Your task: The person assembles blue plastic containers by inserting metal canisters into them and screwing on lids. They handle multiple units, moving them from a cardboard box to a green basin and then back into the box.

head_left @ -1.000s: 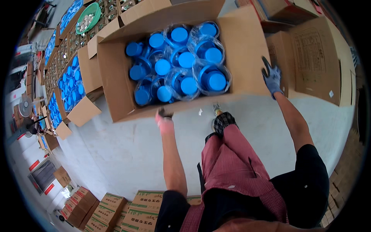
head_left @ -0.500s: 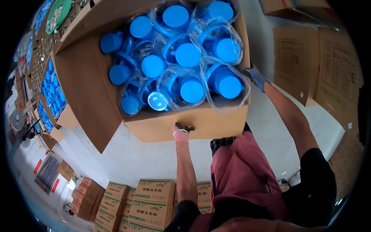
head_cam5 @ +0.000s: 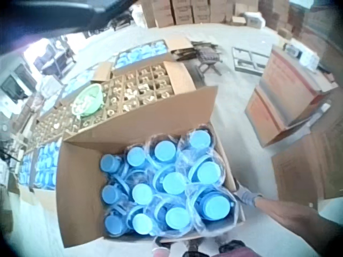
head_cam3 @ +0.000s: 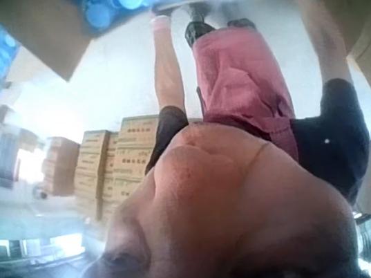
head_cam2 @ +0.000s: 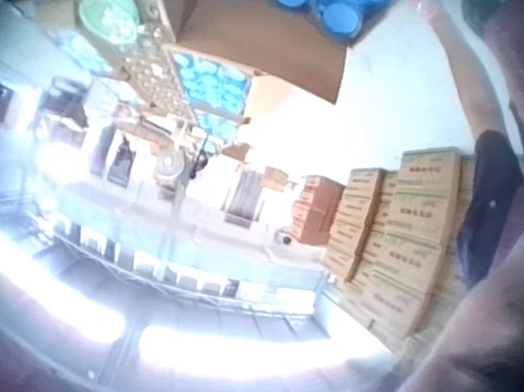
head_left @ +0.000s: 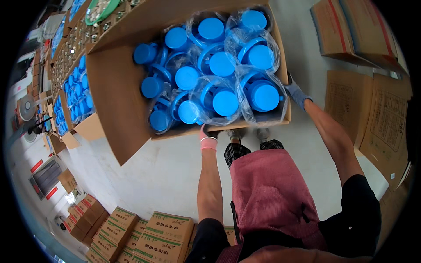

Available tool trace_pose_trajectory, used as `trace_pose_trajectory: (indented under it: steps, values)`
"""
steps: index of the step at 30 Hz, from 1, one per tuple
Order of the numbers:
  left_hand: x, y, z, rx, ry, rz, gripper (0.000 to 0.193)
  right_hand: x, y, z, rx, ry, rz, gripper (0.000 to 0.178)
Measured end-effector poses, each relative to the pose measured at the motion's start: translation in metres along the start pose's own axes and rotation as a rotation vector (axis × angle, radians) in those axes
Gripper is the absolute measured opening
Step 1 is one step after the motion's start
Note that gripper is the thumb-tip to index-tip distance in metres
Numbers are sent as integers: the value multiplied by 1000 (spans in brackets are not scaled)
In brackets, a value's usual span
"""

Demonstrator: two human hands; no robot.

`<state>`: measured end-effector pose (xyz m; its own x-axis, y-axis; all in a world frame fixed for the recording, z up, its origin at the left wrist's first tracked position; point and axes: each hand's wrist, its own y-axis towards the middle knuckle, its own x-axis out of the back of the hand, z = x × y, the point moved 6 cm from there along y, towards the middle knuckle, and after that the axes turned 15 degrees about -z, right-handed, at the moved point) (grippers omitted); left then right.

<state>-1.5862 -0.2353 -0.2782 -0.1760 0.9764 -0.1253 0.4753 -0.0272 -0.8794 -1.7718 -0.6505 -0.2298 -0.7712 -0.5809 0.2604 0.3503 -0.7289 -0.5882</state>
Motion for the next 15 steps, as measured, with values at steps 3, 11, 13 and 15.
trace_pose_trajectory:
  steps: [3, 11, 13, 15]
  values:
    - [-19, -37, -48, 277, 311, -161, 46, 27, -1, -26, 72, -256, -113, 76]
    - [83, -91, -429, -1124, 455, -649, 37, 10, 30, 155, 1137, -1146, -630, 52]
    - [100, -48, -453, -1024, 481, -683, 40, -48, 20, 333, 1318, -799, -464, 43]
    - [85, 24, -446, -788, 573, -369, 53, -34, 83, 346, 1769, -1298, -905, 42]
